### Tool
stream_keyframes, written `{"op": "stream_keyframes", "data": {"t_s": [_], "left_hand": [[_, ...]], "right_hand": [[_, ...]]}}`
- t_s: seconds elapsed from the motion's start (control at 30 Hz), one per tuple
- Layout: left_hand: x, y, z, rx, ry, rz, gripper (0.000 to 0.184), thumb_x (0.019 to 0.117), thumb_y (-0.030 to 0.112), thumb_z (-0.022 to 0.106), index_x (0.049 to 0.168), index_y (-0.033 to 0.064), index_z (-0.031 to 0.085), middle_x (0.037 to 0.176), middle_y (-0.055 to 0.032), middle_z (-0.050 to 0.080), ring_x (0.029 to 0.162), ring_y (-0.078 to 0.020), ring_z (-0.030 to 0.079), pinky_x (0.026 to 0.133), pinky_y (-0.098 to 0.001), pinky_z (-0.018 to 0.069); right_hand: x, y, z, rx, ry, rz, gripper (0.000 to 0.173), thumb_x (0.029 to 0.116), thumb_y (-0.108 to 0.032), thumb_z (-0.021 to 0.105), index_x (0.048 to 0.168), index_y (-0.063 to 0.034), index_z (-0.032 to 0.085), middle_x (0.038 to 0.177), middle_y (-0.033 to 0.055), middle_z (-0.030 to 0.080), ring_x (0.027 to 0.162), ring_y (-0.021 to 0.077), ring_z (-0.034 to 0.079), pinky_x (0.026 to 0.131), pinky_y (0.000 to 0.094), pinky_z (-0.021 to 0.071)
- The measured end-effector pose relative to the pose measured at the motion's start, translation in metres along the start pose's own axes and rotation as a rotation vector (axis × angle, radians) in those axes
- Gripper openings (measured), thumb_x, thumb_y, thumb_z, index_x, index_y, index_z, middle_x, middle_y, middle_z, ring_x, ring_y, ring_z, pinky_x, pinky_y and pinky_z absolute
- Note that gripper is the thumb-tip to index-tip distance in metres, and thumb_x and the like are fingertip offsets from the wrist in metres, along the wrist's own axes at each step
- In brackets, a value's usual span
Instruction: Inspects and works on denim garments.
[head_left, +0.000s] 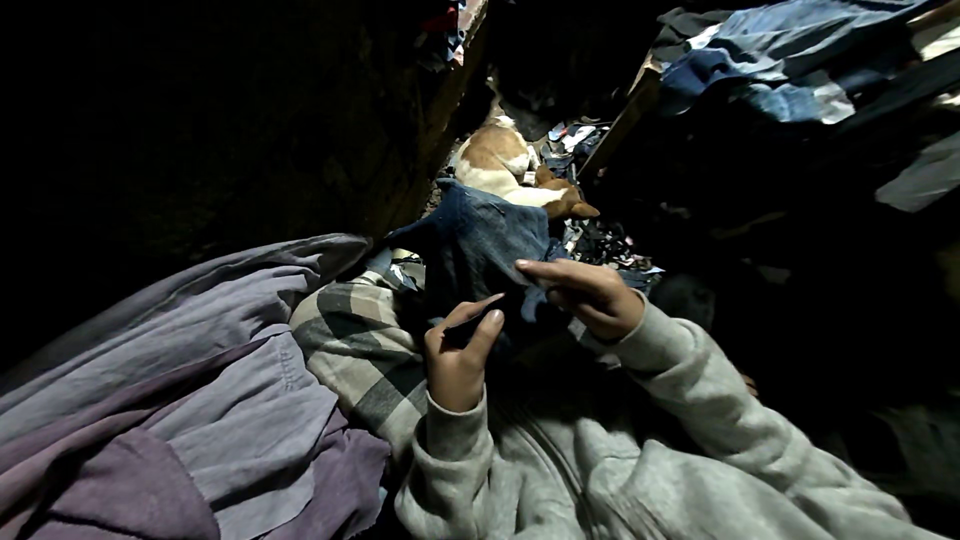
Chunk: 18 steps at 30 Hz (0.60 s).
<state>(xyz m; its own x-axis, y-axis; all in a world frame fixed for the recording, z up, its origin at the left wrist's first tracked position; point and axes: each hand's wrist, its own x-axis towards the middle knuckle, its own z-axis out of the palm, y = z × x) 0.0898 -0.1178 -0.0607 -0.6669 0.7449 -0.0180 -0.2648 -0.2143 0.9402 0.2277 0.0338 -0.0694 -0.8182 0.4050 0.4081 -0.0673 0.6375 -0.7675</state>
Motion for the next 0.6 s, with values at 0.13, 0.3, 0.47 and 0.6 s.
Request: {"op": "stream_keyframes", "data": {"t_s": [0.13, 0.3, 0.47, 0.6], "left_hand": [[0.000, -0.001, 0.000, -0.005, 0.015, -0.019, 0.018, 0.0885, -0.003, 0.061, 0.097, 0.0003, 0.077, 0.092, 0.0008, 0.077, 0.086, -0.0027, 0.072, 0.082, -0.0222, 0.0597], [-0.001, 0.000, 0.000, 0.002, 0.004, 0.014, 0.020, 0.0874, -0.006, 0.060, 0.097, -0.0006, 0.076, 0.092, 0.0028, 0.077, 0.086, -0.0010, 0.071, 0.083, -0.0215, 0.0596], [-0.001, -0.001, -0.003, 0.061, -0.055, 0.103, 0.017, 0.0863, -0.006, 0.063, 0.097, -0.0027, 0.076, 0.092, 0.0032, 0.075, 0.087, 0.0007, 0.069, 0.083, -0.0194, 0.0583], [-0.002, 0.000, -0.001, 0.101, -0.030, 0.122, 0.013, 0.0848, -0.004, 0.066, 0.094, -0.0045, 0.076, 0.091, 0.0008, 0.075, 0.087, -0.0002, 0.070, 0.083, -0.0194, 0.0586]], "right_hand": [[-0.005, -0.003, -0.004, 0.022, -0.100, 0.036, 0.047, 0.1083, -0.034, 0.045, 0.138, -0.0005, 0.061, 0.105, 0.0151, 0.072, 0.079, 0.0074, 0.062, 0.077, 0.0227, 0.0532], [-0.004, -0.017, 0.002, -0.064, -0.182, 0.036, 0.042, 0.1051, -0.031, 0.051, 0.139, -0.0095, 0.063, 0.095, 0.0156, 0.069, 0.067, 0.0191, 0.060, 0.061, 0.0356, 0.0530], [-0.001, -0.022, 0.003, -0.182, -0.157, -0.015, 0.038, 0.1021, -0.027, 0.056, 0.138, -0.0202, 0.066, 0.082, 0.0143, 0.065, 0.059, 0.0235, 0.061, 0.051, 0.0388, 0.0510], [-0.002, -0.023, 0.005, -0.217, -0.124, -0.032, 0.034, 0.1036, -0.026, 0.055, 0.135, -0.0235, 0.068, 0.081, 0.0148, 0.065, 0.060, 0.0238, 0.062, 0.051, 0.0382, 0.0513]]}}
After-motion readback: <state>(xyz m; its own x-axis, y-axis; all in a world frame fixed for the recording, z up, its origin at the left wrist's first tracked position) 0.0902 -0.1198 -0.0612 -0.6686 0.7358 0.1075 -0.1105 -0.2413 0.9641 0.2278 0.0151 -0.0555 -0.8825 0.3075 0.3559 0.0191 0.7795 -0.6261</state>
